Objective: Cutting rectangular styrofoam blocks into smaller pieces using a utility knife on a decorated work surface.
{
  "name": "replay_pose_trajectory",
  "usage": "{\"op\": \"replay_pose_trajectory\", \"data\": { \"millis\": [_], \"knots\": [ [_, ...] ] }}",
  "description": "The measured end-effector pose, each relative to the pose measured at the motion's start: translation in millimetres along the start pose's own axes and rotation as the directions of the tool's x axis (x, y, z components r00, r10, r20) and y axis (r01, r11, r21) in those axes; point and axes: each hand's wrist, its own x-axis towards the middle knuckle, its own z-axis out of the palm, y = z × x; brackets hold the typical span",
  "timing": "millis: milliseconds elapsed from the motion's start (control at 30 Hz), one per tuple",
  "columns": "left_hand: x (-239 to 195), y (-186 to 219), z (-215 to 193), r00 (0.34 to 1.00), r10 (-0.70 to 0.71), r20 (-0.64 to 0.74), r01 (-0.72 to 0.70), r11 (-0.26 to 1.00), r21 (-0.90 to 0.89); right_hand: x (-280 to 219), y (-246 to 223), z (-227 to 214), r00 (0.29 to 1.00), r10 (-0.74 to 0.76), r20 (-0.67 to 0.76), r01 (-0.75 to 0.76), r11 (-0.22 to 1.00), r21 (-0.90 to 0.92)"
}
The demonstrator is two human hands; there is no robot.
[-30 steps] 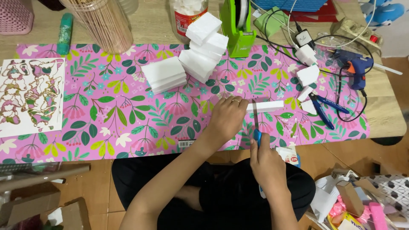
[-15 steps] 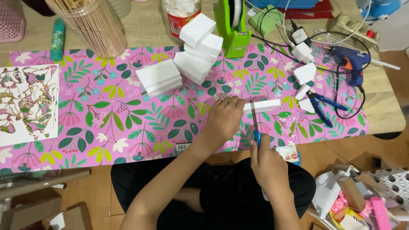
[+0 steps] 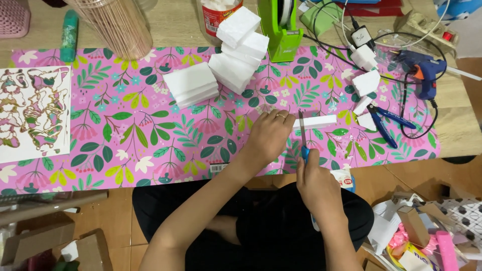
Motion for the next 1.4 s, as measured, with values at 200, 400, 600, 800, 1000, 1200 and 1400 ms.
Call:
{"op": "replay_pose_trajectory", "data": {
  "millis": [200,400,600,800,1000,1200,1400],
  "knots": [
    [0,15,-6,1.000,-0.003,-0.001,0.003,1.000,-0.030,41,13,28,0.999,0.000,-0.040,-0.001,1.000,-0.024],
    [5,13,4,0.996,-0.058,-0.064,0.060,0.998,0.026,38,20,3,0.999,-0.025,-0.020,0.026,0.996,0.087],
    [16,2,-26,0.993,-0.088,-0.074,0.091,0.995,0.037,45,27,-12,0.988,-0.145,0.054,0.105,0.884,0.456],
    [16,-29,-82,0.868,-0.402,0.290,0.492,0.772,-0.403,49,45,0,0.977,-0.201,-0.070,0.185,0.644,0.742],
    [14,-60,-160,0.815,-0.542,0.205,0.554,0.625,-0.549,24,42,-4,0.995,-0.093,-0.038,0.086,0.598,0.797],
    [13,-115,-215,0.792,-0.610,-0.032,0.516,0.696,-0.500,22,44,6,0.987,-0.129,-0.094,0.149,0.540,0.828],
    [34,-184,-183,0.711,-0.543,0.447,0.703,0.533,-0.470,13,37,15,0.994,-0.096,-0.060,0.104,0.554,0.826]
  ]
}}
